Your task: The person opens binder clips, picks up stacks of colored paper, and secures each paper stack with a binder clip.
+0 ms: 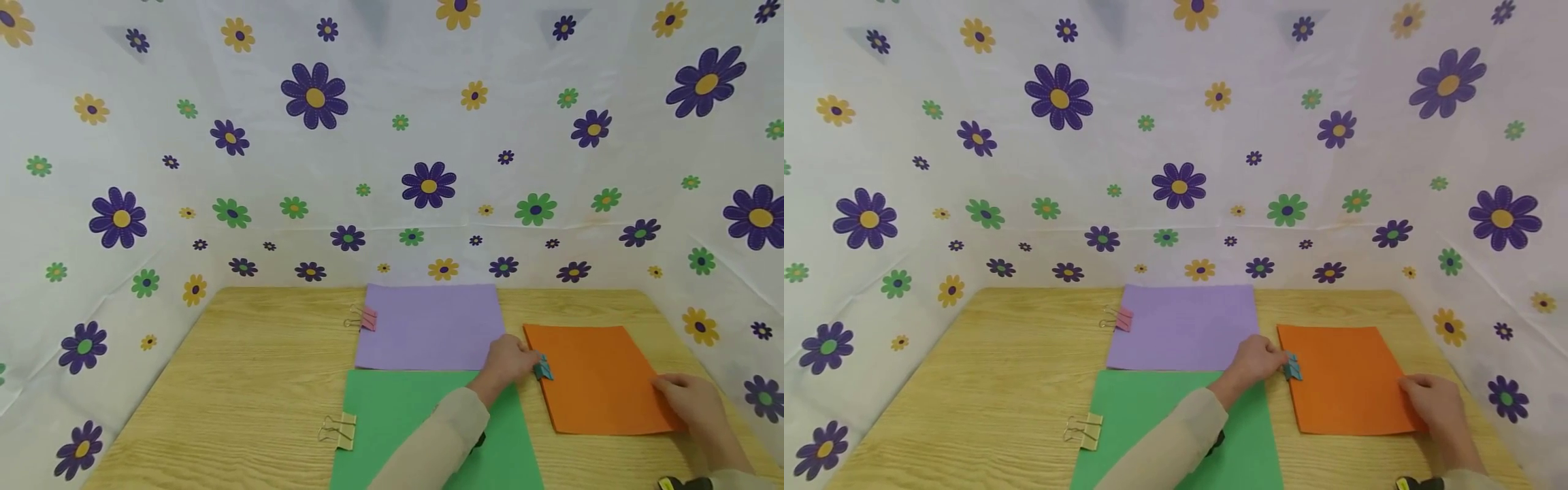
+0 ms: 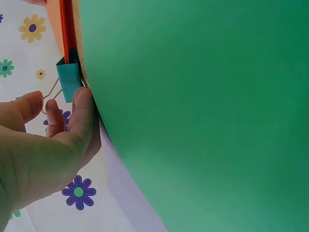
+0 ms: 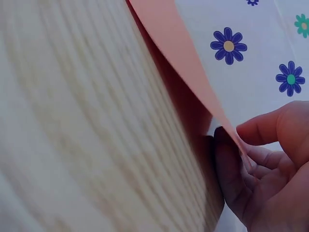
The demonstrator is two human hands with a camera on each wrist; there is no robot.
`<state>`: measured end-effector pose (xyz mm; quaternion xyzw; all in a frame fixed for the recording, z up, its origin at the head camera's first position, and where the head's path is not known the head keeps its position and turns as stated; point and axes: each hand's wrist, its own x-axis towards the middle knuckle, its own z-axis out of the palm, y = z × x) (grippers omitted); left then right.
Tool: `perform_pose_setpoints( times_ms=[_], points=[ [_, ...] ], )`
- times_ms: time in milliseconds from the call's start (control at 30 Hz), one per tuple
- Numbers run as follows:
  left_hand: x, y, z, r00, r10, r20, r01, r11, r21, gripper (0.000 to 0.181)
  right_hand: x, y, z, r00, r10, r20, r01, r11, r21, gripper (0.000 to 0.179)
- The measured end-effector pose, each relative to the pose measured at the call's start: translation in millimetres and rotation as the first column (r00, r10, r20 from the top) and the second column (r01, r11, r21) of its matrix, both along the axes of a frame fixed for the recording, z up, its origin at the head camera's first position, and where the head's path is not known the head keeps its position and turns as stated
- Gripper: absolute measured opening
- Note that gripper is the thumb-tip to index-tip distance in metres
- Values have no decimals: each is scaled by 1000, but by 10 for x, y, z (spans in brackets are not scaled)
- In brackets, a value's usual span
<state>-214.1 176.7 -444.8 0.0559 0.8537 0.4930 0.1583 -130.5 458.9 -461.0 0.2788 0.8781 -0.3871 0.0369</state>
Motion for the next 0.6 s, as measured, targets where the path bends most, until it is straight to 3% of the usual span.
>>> perform_pose_setpoints(
  times_ms=[167, 333, 467, 600],
  points=[
    [-32, -12, 25, 998, -57, -5, 57, 998, -1, 62, 38, 27, 29, 1000, -10, -27, 11, 999, 46, 52],
    [-52, -66, 66, 995, -96, 3, 96, 995, 20, 60, 89, 47, 70, 996, 72, -58, -62, 987, 147, 48],
    [-48, -151, 121, 993, -116, 0, 116, 993, 32, 39, 134, 37, 105, 992, 104, -72, -87, 975, 204, 47],
    [-52, -229, 241, 987, -160, -19, 161, 987, 19, 21, 145, -3, 153, 996, 39, -77, -22, 978, 207, 46]
  ],
)
